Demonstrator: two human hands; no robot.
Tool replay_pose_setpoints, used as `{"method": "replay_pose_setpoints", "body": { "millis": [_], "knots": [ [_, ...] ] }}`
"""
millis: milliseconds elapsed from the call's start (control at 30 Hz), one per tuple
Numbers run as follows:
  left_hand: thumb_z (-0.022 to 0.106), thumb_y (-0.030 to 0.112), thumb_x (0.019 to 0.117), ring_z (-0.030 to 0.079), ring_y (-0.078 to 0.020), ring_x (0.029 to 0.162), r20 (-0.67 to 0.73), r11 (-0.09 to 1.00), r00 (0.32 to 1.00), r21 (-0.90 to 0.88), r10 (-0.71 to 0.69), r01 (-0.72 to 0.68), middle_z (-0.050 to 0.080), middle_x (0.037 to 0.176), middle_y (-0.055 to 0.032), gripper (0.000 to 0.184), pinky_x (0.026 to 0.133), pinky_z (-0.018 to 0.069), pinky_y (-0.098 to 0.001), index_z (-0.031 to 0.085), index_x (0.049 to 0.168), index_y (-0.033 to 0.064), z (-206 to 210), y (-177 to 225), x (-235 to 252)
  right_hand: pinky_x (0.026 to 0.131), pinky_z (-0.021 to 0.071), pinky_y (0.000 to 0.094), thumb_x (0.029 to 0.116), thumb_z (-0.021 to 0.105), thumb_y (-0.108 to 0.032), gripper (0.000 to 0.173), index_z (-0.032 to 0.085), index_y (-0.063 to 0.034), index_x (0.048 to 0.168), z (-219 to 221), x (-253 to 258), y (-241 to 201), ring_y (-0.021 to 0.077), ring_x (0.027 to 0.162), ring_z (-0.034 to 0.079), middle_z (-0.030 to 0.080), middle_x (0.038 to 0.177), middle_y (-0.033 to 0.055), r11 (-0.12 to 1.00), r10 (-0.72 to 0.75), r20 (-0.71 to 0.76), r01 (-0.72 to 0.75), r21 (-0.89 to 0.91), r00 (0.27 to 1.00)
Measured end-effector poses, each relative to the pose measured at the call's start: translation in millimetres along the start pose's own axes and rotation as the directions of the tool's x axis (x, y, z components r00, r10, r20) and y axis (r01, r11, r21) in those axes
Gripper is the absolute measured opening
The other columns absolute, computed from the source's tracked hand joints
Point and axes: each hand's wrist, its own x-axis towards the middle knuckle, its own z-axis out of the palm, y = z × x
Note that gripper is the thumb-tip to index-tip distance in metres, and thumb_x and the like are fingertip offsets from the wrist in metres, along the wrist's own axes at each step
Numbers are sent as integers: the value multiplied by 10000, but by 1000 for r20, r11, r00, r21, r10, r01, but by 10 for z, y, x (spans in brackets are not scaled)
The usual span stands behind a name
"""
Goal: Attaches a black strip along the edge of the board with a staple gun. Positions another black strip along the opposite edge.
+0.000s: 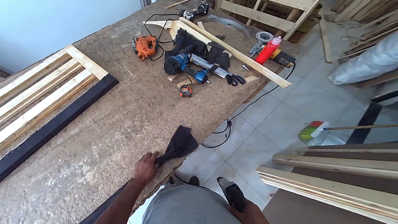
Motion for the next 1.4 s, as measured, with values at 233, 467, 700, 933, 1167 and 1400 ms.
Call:
{"method": "replay_pose_setpoints", "body": {
  "millis": [233, 467, 700, 933, 1167, 1400],
  "knots": [
    [385, 329, 1108, 703, -351, 1102, -40, 984, 986, -72, -163, 160, 728, 1179, -132, 374, 924, 550, -593, 669, 1297, 176, -267, 152, 253, 836, 526, 551, 879, 765, -387, 458, 692, -12, 1131, 33, -6, 1, 310, 892, 689, 713, 930, 168, 1000, 10, 3, -10, 7, 1000],
    [522, 479, 1055, 718, -351, 923, -14, 968, 997, -244, -70, 64, 730, 959, -161, 437, 856, 559, -603, 688, 1216, 108, -405, 94, 272, 844, 520, 554, 889, 760, -385, 473, 683, 4, 1146, 69, -39, 57, 319, 896, 686, 709, 937, 183, 999, 39, -17, -39, 23, 999],
    [666, 510, 959, 704, -291, 1031, 209, 999, 977, -9, -29, 32, 748, 1030, -76, 347, 909, 546, -596, 757, 1081, 198, -497, -22, 398, 839, 522, 552, 891, 754, -411, 487, 685, 2, 1139, 88, -32, 77, 315, 889, 685, 709, 926, 179, 999, 39, -12, -39, 29, 999],
    [665, 374, 997, 673, -287, 1055, 63, 976, 998, -215, 0, 14, 697, 1093, -112, 278, 949, 539, -564, 757, 1076, 124, -669, -196, 716, 854, 521, 566, 896, 757, -393, 490, 679, 20, 1149, 90, 10, -9, 334, 900, 685, 707, 936, 197, 999, 41, 11, -41, 8, 999],
    [585, 435, 1034, 695, -355, 1055, 121, 974, 989, -200, -80, 103, 735, 1047, -168, 380, 947, 518, -631, 734, 1129, 98, -593, -515, 1105, 882, 514, 559, 911, 740, -356, 490, 666, 54, 1170, 76, 12, -118, 343, 939, 686, 708, 980, 227, 999, 31, 8, -31, -27, 999],
    [486, 330, 1092, 671, -390, 1073, 77, 844, 979, -497, -191, 204, 695, 1098, -229, 366, 954, 503, -638, 669, 1188, 28, -432, -544, 1056, 874, 515, 552, 917, 727, -350, 479, 659, 65, 1146, 83, 42, -221, 332, 932, 682, 701, 973, 227, 998, 57, 25, -56, -40, 998]
  ]
}}
